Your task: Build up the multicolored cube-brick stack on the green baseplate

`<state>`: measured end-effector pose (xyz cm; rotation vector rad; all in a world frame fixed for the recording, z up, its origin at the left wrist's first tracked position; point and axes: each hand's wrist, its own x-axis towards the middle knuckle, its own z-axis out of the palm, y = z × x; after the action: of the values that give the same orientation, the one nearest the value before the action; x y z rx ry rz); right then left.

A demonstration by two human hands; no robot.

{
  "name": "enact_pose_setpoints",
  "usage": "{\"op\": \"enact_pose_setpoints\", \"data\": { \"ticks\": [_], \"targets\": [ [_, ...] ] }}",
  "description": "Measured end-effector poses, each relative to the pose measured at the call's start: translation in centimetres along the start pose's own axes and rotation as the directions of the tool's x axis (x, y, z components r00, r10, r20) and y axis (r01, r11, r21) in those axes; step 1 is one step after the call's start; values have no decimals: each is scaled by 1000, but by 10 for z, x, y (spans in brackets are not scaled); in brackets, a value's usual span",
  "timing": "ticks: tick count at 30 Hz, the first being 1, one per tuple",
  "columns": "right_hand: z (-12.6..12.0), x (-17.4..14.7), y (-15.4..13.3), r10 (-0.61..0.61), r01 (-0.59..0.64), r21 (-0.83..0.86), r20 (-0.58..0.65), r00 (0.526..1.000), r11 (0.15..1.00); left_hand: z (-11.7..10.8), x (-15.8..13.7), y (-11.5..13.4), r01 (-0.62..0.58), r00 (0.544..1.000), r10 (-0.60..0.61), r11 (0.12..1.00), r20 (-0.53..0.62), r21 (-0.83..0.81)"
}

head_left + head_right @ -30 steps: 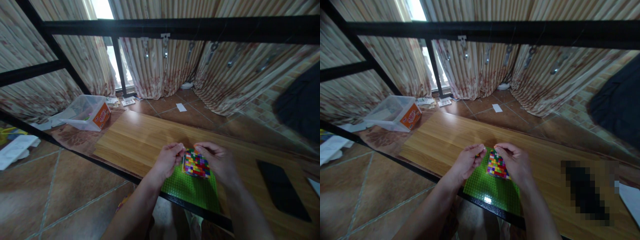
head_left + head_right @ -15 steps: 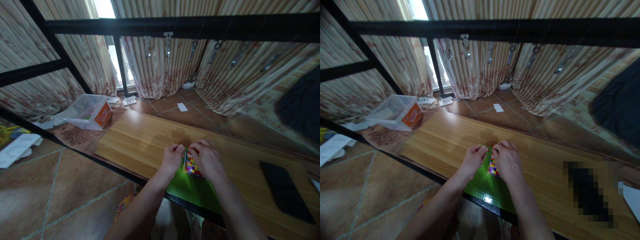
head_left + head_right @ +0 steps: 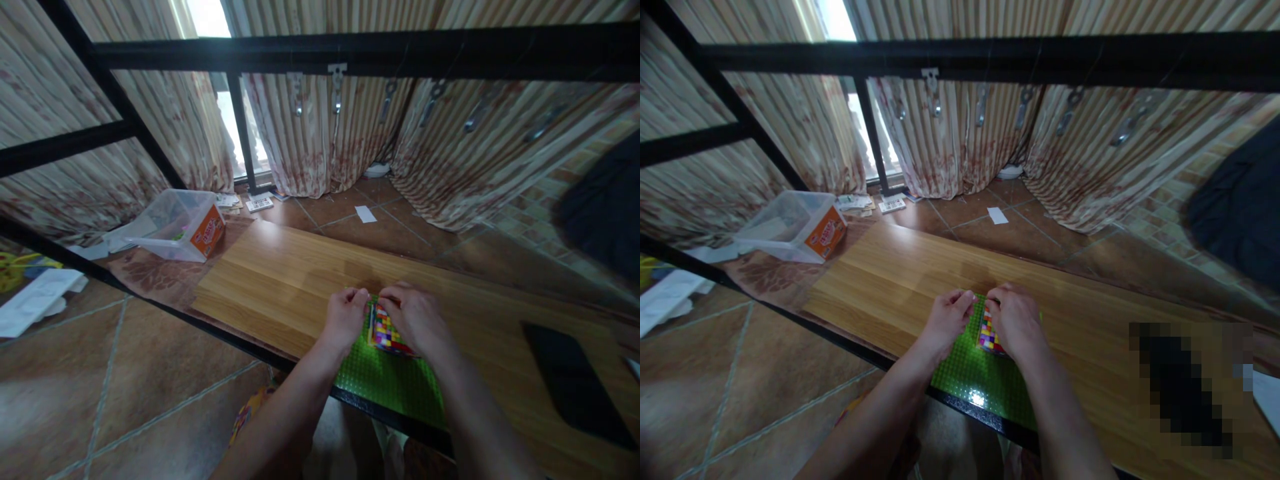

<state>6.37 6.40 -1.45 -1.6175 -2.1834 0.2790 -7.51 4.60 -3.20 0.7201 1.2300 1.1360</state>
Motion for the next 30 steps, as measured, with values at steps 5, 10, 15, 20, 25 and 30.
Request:
{"op": "enact_pose_setpoints", "data": {
  "ticks": [5, 10, 15, 20, 25, 30],
  "targets": [
    [-4, 4, 0, 50, -52, 56, 41, 998, 997, 0, 0, 1, -11, 1000, 11, 1000, 21, 6],
    [-4, 0, 4, 96, -118, 232, 105, 990, 966, 0, -4, 7, 24, 999, -23, 999, 40, -34],
    [-6, -9, 11, 138, -125, 381, -6, 990, 916, 1, -6, 10, 36, 998, -32, 997, 53, -74],
    [-25, -15, 25, 222, -77, 456, -274, 936, 887, 2, -5, 12, 34, 999, -31, 996, 39, -82],
    [-73, -27, 12, 333, -59, 500, -479, 812, 864, 3, -8, 17, 36, 999, -36, 994, 4, -102],
    [-101, -87, -22, 119, 122, 499, -424, 898, 858, 3, -9, 23, 44, 999, -43, 984, 12, -172]
  ]
}}
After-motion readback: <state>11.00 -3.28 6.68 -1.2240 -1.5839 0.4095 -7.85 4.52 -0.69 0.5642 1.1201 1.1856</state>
